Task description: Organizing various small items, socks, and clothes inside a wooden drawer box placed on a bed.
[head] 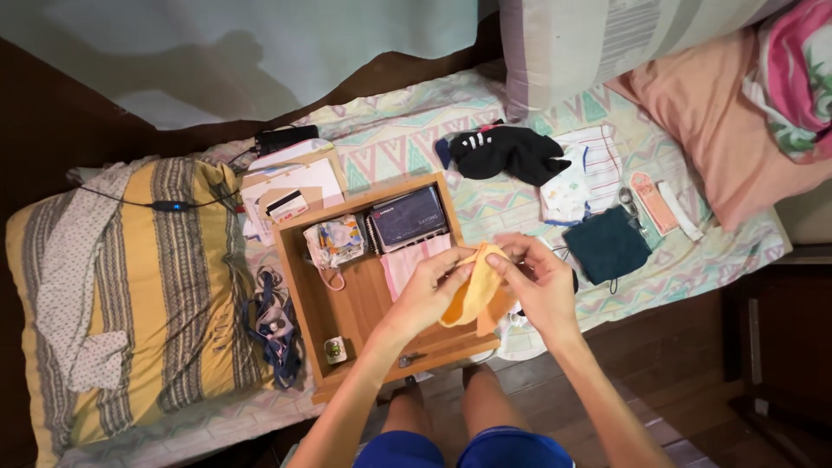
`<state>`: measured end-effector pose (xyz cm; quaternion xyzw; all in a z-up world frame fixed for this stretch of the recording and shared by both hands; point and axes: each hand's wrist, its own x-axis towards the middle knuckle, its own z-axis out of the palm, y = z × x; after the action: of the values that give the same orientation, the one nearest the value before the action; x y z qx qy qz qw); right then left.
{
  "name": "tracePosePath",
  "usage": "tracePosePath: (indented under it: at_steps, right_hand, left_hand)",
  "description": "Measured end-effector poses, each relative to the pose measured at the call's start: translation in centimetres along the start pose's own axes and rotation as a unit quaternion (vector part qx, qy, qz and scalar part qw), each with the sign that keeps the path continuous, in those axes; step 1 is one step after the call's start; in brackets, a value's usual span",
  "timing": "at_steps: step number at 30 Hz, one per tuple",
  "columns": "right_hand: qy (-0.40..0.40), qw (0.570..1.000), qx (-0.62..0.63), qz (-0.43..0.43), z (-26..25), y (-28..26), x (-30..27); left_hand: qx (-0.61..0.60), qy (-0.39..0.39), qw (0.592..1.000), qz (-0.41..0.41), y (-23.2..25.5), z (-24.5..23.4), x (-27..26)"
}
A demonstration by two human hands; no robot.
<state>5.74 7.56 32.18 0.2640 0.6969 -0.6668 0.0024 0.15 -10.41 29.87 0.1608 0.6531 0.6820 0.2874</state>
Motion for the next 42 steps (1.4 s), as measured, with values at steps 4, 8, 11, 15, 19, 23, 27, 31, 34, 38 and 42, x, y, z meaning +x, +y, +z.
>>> tracePosePath:
  at_steps: [4, 8, 11, 15, 19, 23, 27, 31, 34, 38, 42]
  right_hand:
    - [-0.059, 0.993, 0.052, -0.092, -0.9, 1.9, 0.8]
    - [-0.003, 0.961, -0.136, -0.239, -1.6, 2.5, 1.3]
    - [0.048, 0.937, -0.171, -0.301, -1.4, 2.3, 1.0]
    - [-0.004, 0.989, -0.029, -0.146, -0.1, 2.3, -0.1]
    - [-0.029, 0.984, -0.075, -0.156, 0.8, 1.6, -0.6]
    - [-0.048, 0.983, 0.05, -0.172, 1.2, 1.7, -0.8]
    - [-0.055, 0.988, 0.031, -0.143, 0.9, 2.7, -0.8]
    - [-0.082, 0.983, 0.03, -0.163, 0.8, 3.1, -0.9]
    - [-0.126, 0.98, -0.089, -0.128, 0.7, 3.2, -0.8]
    - [-0.179, 0.97, -0.164, 0.021, -0.8, 7.6, 0.4]
    - [-0.088, 0.988, -0.127, 0.017, -3.4, 11.0, 1.1]
  left_hand:
    - [0.011, -0.008, 1.0, -0.016, -0.4, -0.4, -0.2]
    - [0.031, -0.066, 0.995, -0.067, 0.1, -1.9, -0.4]
    - [-0.002, -0.106, 0.993, -0.052, 1.3, -4.2, -0.5]
    - [0.051, -0.03, 0.998, -0.025, 6.0, -4.1, -0.7]
    - [0.223, -0.021, 0.973, 0.051, 6.7, -2.4, -1.2]
    - [0.273, 0.063, 0.96, 0.019, 8.4, -1.4, -1.5]
    - [0.279, 0.096, 0.952, 0.085, 9.9, -1.0, -1.4]
    - [0.298, 0.1, 0.94, 0.137, 11.3, -1.5, -0.8]
    - [0.285, 0.092, 0.947, 0.117, 12.8, -2.1, -0.4]
    - [0.28, 0.129, 0.944, 0.116, 13.0, -4.8, 0.0]
    - [0.294, 0.19, 0.936, 0.021, 12.5, -8.0, 0.0]
